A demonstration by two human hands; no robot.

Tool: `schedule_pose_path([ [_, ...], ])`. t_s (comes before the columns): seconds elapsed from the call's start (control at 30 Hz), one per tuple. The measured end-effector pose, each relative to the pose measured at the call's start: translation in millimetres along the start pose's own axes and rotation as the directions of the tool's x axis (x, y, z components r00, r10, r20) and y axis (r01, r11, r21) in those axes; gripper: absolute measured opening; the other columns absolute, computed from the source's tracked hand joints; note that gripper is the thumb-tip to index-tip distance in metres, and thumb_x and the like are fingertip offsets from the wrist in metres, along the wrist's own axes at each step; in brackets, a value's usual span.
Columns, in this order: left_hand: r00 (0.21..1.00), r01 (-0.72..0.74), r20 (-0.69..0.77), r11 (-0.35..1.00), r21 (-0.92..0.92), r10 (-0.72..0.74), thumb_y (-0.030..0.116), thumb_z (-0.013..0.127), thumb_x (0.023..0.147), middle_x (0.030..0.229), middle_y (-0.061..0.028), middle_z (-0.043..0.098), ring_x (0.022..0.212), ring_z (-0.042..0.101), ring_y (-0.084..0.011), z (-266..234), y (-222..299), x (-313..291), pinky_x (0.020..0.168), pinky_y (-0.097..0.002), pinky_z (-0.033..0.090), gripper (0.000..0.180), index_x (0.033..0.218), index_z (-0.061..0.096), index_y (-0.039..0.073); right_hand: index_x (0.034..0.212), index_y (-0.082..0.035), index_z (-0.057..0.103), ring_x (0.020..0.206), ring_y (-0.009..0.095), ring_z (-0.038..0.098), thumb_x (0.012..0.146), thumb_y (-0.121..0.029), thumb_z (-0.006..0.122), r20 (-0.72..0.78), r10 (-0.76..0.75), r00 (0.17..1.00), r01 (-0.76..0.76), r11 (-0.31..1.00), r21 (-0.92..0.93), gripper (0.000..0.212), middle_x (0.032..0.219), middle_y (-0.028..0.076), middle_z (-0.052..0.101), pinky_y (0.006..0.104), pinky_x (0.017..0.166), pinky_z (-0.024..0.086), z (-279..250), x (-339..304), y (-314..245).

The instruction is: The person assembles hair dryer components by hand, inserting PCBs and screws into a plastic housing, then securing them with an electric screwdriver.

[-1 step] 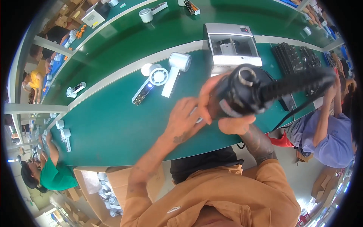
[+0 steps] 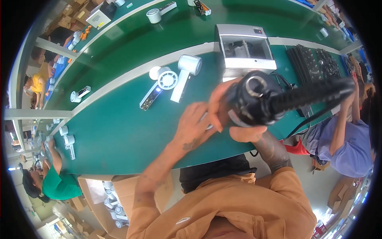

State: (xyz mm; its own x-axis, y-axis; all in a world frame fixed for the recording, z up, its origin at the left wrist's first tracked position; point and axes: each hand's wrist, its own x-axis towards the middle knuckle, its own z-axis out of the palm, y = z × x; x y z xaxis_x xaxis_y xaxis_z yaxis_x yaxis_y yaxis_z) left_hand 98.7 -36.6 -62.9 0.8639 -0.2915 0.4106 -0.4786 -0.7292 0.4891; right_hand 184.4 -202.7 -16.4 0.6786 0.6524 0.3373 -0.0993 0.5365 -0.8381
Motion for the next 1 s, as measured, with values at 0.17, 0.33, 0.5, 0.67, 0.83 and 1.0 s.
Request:
schedule_pose_path([
  [0.17, 0.969, 0.248, 0.092, 0.893, -0.375, -0.231, 0.013, 0.082, 0.068, 0.114, -0.0133, 0.058, 0.106, 0.057, -0.0355, 0.6, 0.5, -1.6, 0.086, -0.0466, 0.048, 0.049, 0.112, 0.063, 0.005, 0.101, 0.008, 0.060, 0.060, 0.017, 0.062, 0.056, -0.046, 0.095, 0.083, -0.049, 0.995, 0.046, 0.998, 0.045, 0.078, 0.077, 0.011, 0.062, 0.0262, 0.050, 0.047, -7.2, -2.7, 11.3],
  [0.33, 0.987, -0.152, -0.052, 0.988, 0.010, 0.153, 0.012, 0.081, 0.071, 0.114, -0.0113, 0.059, 0.105, 0.057, -0.0339, -4.8, 0.0, 6.2, 0.085, -0.0443, 0.048, 0.043, 0.110, 0.064, 0.005, 0.112, 0.007, 0.056, 0.051, 0.014, 0.056, 0.068, -0.092, 0.056, -0.083, -0.002, 0.997, -0.006, 0.995, -0.100, 0.108, 0.065, 0.010, 0.060, 0.0250, 0.046, 0.043, 19.2, 5.5, -26.4],
  [0.5, 0.997, -0.073, -0.029, 0.990, 0.119, 0.077, 0.012, 0.079, 0.076, 0.110, -0.0101, 0.060, 0.100, 0.060, -0.0299, -4.3, 4.9, 11.8, 0.082, -0.0398, 0.051, 0.041, 0.113, 0.066, 0.006, 0.126, 0.002, 0.041, 0.042, 0.018, 0.046, 0.089, -0.084, 0.029, -0.045, -0.245, 0.968, 0.248, 0.965, 0.086, 0.095, 0.059, 0.010, 0.050, 0.0314, 0.042, 0.038, -4.2, 14.2, -31.4],
  [0.67, 0.993, -0.082, -0.056, 0.957, 0.277, 0.102, 0.016, 0.082, 0.077, 0.106, -0.0094, 0.061, 0.089, 0.063, -0.0273, -13.2, 19.3, 16.2, 0.071, -0.0377, 0.054, 0.035, 0.106, 0.066, 0.006, 0.128, 0.001, 0.040, 0.043, 0.018, 0.047, 0.089, -0.083, 0.032, -0.070, -0.368, 0.927, 0.373, 0.923, 0.091, 0.093, 0.060, 0.010, 0.051, 0.0312, 0.042, 0.040, -15.1, 12.6, -36.0],
  [0.83, 0.985, -0.120, 0.154, 0.948, 0.294, 0.077, 0.020, 0.081, 0.078, 0.107, -0.0076, 0.062, 0.086, 0.066, -0.0271, -44.9, 22.4, 7.3, 0.069, -0.0374, 0.054, 0.033, 0.105, 0.067, 0.009, 0.125, 0.002, 0.045, 0.047, 0.012, 0.050, 0.088, -0.082, 0.037, -0.111, -0.279, 0.954, 0.267, 0.957, -0.113, 0.092, 0.062, 0.006, 0.054, 0.0263, 0.045, 0.040, -16.5, 21.8, -12.8],
  [1.0, 0.990, -0.059, 0.132, 0.991, 0.120, 0.043, 0.016, 0.083, 0.074, 0.108, -0.0121, 0.065, 0.091, 0.067, -0.0289, -105.8, 27.6, -7.5, 0.075, -0.0354, 0.054, 0.033, 0.101, 0.067, 0.004, 0.130, 0.003, 0.047, 0.053, 0.008, 0.049, 0.101, -0.053, 0.048, -0.005, -0.345, 0.938, 0.344, 0.935, -0.083, 0.063, 0.067, 0.004, 0.054, 0.0246, 0.047, 0.040, -11.9, 21.0, 13.9],
])
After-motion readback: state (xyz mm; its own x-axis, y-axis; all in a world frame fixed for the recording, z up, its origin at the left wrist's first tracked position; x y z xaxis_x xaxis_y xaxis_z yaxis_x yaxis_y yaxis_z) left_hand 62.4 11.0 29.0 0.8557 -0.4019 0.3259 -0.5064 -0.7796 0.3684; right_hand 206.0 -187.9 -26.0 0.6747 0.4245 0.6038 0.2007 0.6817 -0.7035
